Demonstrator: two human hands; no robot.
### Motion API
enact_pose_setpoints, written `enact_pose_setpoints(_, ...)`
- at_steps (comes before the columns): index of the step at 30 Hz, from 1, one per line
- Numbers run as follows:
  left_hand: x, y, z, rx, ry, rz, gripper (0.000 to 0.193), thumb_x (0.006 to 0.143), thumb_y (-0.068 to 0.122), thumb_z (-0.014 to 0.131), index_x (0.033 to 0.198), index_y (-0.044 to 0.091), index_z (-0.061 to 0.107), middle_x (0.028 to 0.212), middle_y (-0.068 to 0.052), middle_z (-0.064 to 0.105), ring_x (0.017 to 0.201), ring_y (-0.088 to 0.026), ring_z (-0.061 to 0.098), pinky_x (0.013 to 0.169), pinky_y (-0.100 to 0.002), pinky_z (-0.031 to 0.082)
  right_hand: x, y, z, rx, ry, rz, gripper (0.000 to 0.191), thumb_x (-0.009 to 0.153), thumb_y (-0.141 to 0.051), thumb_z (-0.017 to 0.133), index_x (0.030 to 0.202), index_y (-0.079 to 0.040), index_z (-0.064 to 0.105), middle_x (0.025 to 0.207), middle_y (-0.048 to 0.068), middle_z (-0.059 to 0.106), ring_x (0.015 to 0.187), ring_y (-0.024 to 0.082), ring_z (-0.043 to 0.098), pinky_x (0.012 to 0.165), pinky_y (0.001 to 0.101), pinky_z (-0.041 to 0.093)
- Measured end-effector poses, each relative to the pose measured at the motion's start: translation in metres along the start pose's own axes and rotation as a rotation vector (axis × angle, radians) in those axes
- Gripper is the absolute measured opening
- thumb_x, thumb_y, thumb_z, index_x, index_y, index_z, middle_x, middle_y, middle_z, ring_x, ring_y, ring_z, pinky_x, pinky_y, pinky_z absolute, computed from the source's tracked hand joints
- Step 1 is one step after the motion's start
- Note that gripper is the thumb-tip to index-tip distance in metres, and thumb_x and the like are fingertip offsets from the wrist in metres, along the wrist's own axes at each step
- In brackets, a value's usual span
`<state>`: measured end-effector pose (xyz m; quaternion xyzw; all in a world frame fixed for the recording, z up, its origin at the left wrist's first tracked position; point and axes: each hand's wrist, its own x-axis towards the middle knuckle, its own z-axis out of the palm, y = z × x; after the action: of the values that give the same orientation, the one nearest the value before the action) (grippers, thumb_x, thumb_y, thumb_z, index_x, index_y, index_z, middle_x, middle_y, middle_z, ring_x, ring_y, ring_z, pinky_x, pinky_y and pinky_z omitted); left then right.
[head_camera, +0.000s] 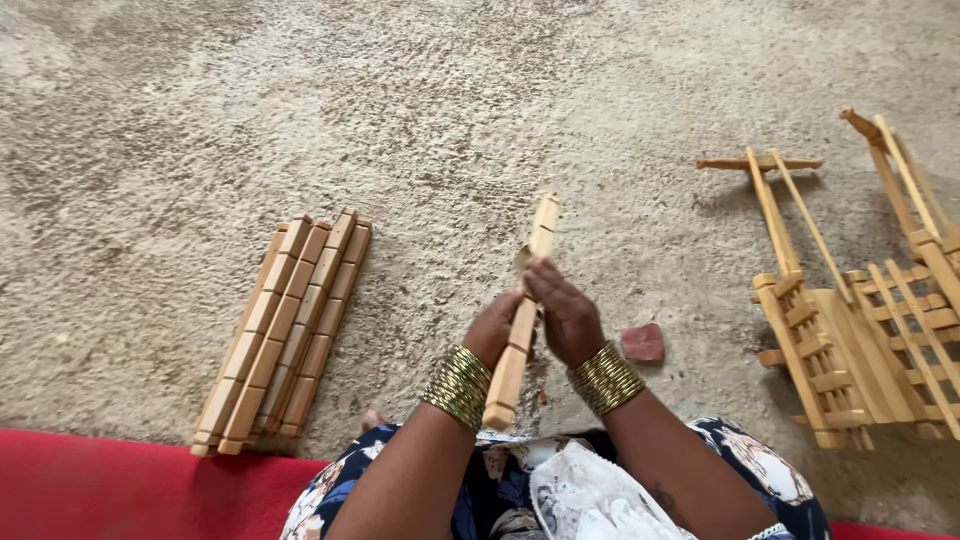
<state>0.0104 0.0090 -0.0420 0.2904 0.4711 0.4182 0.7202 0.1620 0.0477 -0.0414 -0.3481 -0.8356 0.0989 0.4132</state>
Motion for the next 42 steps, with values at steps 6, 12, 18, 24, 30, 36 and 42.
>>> enact_pose_setpoints(6,0.003,-0.012,0.008,-0.08,-0.076,-0.068,0.043,0.099,0.033,0.051,0.138,0.015,0.044,0.082,-0.006,0.061,0.052,-0.013,0.057,0.043,-0.027,0.055,0.003,0.013,-0.008,-0.043,-0.007,0.101,0.037,0.105,-0.008,0.041,0.13,-0.009,0.068,0.138,0.014,0.065,0.137,0.029,0.055,0.11,0.0403,0.051)
enact_pose_setpoints(12,-0.021,-0.014,0.03,-0.034,-0.342,-0.046,0.074,0.087,0.018,0.064,0.154,0.006,0.038,0.082,-0.002,0.058,0.056,-0.011,0.058,0.046,-0.027,0.056,0.006,0.051,-0.041,-0.125,0.187,0.334,0.05,0.091,0.006,0.042,0.13,-0.009,0.068,0.14,0.015,0.065,0.135,0.03,0.057,0.111,0.0442,0.049)
enact_pose_setpoints(18,0.006,0.003,0.012,-0.116,-0.068,-0.129,0.073,0.082,0.01,0.058,0.151,0.005,0.037,0.08,-0.006,0.059,0.051,-0.014,0.053,0.044,-0.027,0.055,0.014,0.008,-0.006,0.034,0.061,0.236,0.03,0.105,-0.003,0.047,0.118,-0.012,0.072,0.129,0.009,0.072,0.106,0.02,0.077,0.062,0.0275,0.067)
enact_pose_setpoints(24,0.054,0.029,-0.011,-0.29,-0.018,0.024,0.072,0.079,0.009,0.055,0.149,0.005,0.039,0.082,-0.006,0.059,0.054,-0.015,0.053,0.046,-0.027,0.055,0.003,-0.03,0.013,-0.059,0.098,-0.178,0.029,0.11,-0.014,0.042,0.125,-0.008,0.066,0.133,0.011,0.065,0.116,0.034,0.071,0.084,0.0424,0.066)
enact_pose_setpoints(30,-0.01,-0.012,0.024,-0.18,-0.145,-0.055,0.071,0.076,0.008,0.051,0.146,0.004,0.04,0.083,-0.007,0.059,0.057,-0.015,0.052,0.047,-0.026,0.055,0.01,0.012,-0.006,0.054,0.168,0.272,0.028,0.107,-0.012,0.048,0.125,-0.012,0.07,0.128,0.01,0.072,0.092,0.015,0.076,0.054,0.0216,0.064)
enact_pose_setpoints(36,0.003,-0.009,0.019,-0.107,-0.122,0.001,0.056,0.078,0.013,0.052,0.133,0.005,0.058,0.078,-0.009,0.061,0.059,-0.017,0.059,0.049,-0.03,0.055,0.002,0.025,-0.024,0.035,0.116,0.441,0.041,0.102,0.0,0.042,0.131,-0.015,0.067,0.133,0.009,0.068,0.116,0.022,0.071,0.087,0.0337,0.062)
enact_pose_setpoints(42,0.025,-0.005,-0.024,0.514,0.192,0.593,0.03,0.103,0.02,0.044,0.109,0.004,0.069,0.095,-0.006,0.071,0.08,-0.015,0.071,0.068,-0.027,0.059,-0.014,-0.026,0.002,0.191,-0.082,0.075,0.033,0.101,-0.002,0.049,0.127,-0.008,0.069,0.136,0.015,0.068,0.135,0.03,0.06,0.111,0.0402,0.052)
